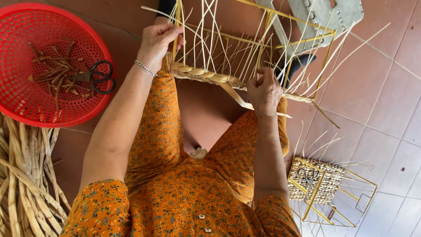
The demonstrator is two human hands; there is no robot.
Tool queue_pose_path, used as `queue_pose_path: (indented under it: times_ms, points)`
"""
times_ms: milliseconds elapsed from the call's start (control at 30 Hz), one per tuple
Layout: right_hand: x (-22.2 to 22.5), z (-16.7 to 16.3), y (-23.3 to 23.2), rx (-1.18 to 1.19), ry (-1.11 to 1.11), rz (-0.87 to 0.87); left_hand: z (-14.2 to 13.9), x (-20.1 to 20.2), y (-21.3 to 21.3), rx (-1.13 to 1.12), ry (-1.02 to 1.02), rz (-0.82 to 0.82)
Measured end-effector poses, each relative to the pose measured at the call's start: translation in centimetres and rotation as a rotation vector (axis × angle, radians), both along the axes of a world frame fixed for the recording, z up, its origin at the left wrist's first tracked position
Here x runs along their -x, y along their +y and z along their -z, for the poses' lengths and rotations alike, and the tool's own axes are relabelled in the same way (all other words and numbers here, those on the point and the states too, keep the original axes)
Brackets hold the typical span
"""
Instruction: The person sits on the floor and weaves dried palm strips around a metal basket frame, threading and tightening the strips to build the woven side panel. They first use scissors to trim a strip and place cut scraps in a red basket, then continue weaving strips one after another.
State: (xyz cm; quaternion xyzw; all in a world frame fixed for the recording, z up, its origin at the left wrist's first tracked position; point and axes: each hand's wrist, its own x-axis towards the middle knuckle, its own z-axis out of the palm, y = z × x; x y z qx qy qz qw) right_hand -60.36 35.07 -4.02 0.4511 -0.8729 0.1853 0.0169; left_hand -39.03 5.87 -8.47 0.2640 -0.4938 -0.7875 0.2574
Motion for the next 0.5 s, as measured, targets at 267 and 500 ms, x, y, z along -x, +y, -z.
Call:
queue_pose_path:
  times_ms: [267, 500]
  points:
    - [-0.9, -0.8, -0.2, 0.047, -0.068, 0.063, -0.7, 5.2, -4.6, -0.468, 0.189, -0.039]
    - [-2.7, -2.1, -0.6, 0.111, 0.017, 0.092, 0.9, 7.1, -5.4, 0.066, -0.071, -0.155]
